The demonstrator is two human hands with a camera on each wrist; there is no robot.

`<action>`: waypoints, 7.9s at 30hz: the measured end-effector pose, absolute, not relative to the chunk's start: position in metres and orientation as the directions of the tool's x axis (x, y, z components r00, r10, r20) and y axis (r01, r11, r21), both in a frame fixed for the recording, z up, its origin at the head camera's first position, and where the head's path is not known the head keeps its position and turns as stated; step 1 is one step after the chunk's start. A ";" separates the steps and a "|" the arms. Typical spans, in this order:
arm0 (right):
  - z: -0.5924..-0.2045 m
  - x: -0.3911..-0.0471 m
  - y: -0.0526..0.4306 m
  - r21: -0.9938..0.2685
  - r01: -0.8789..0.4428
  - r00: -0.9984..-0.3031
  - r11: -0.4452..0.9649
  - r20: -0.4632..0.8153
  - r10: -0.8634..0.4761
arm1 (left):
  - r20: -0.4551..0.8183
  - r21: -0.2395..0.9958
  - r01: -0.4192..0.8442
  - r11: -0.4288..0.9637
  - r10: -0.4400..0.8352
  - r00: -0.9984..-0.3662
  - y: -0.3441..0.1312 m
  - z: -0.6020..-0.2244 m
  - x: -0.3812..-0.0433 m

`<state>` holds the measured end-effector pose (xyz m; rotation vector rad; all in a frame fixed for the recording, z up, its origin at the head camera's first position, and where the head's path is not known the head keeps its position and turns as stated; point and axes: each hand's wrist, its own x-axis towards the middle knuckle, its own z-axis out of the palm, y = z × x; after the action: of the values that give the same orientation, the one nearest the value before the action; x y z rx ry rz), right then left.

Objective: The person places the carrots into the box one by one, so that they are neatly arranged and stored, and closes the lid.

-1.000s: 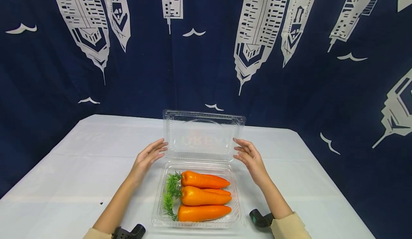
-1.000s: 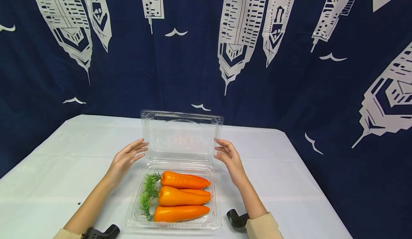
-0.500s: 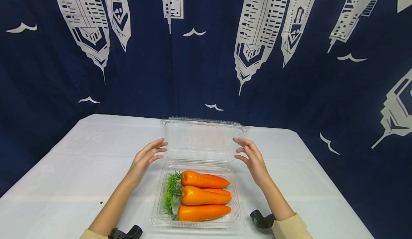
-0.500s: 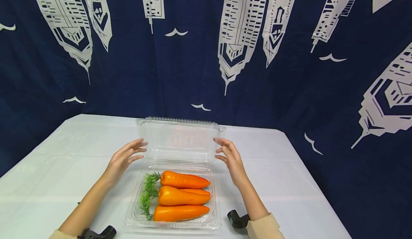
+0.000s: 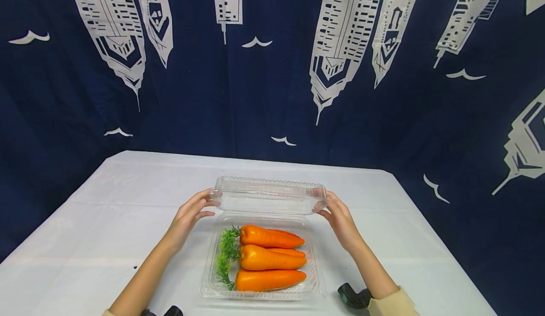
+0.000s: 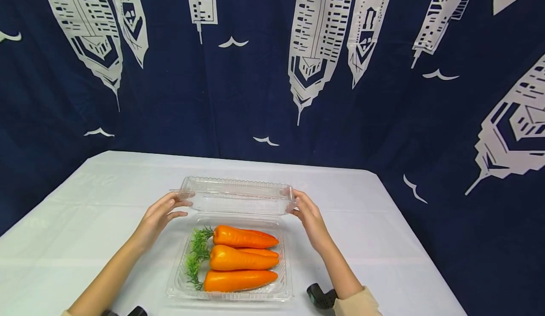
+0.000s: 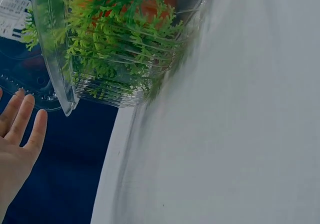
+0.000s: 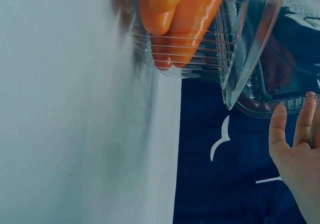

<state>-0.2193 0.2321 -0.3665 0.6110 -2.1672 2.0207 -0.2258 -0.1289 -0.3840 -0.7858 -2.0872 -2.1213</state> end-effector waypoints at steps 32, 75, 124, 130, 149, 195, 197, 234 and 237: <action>-0.385 -0.180 0.244 -0.884 -0.429 -0.849 0.187 0.324 -0.417 | 0.323 0.916 0.394 0.078 0.440 -0.838 -0.138 -0.393 -0.193; -0.406 -0.163 0.255 -0.801 -0.546 -0.760 0.246 0.350 -0.547 | 0.216 0.934 0.341 0.103 0.597 -0.772 -0.148 -0.409 -0.180; -0.405 -0.153 0.260 -0.895 -0.180 -0.752 0.409 -0.142 -0.643 | -0.011 0.998 -0.054 -0.022 0.839 -0.544 -0.155 -0.407 -0.171; -0.404 -0.154 0.261 -0.943 -0.121 -0.691 0.310 -0.144 -0.708 | -0.009 0.991 -0.120 -0.062 0.854 -0.520 -0.150 -0.406 -0.169; -0.406 -0.154 0.256 -0.991 -0.079 -0.642 0.107 -0.032 -0.766 | -0.016 0.989 -0.133 -0.061 0.857 -0.516 -0.148 -0.408 -0.168; -0.406 -0.151 0.253 -0.993 -0.032 -0.650 0.110 -0.063 -0.757 | -0.093 0.970 -0.238 -0.049 0.830 -0.550 -0.145 -0.407 -0.163; -0.407 -0.151 0.253 -0.994 -0.032 -0.650 0.106 -0.060 -0.757 | -0.094 0.970 -0.239 -0.051 0.826 -0.556 -0.145 -0.405 -0.162; -0.405 -0.152 0.258 -0.994 -0.058 -0.641 0.094 -0.035 -0.767 | -0.089 0.983 -0.182 -0.015 0.831 -0.549 -0.145 -0.406 -0.162; -0.404 -0.152 0.259 -0.993 -0.066 -0.641 0.097 -0.033 -0.767 | -0.076 0.986 -0.164 -0.015 0.841 -0.536 -0.146 -0.406 -0.164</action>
<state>-0.1524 0.2588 -0.4038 1.1960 -2.6585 2.3373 -0.1635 -0.1464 -0.4059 -1.2297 -2.5000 -2.7762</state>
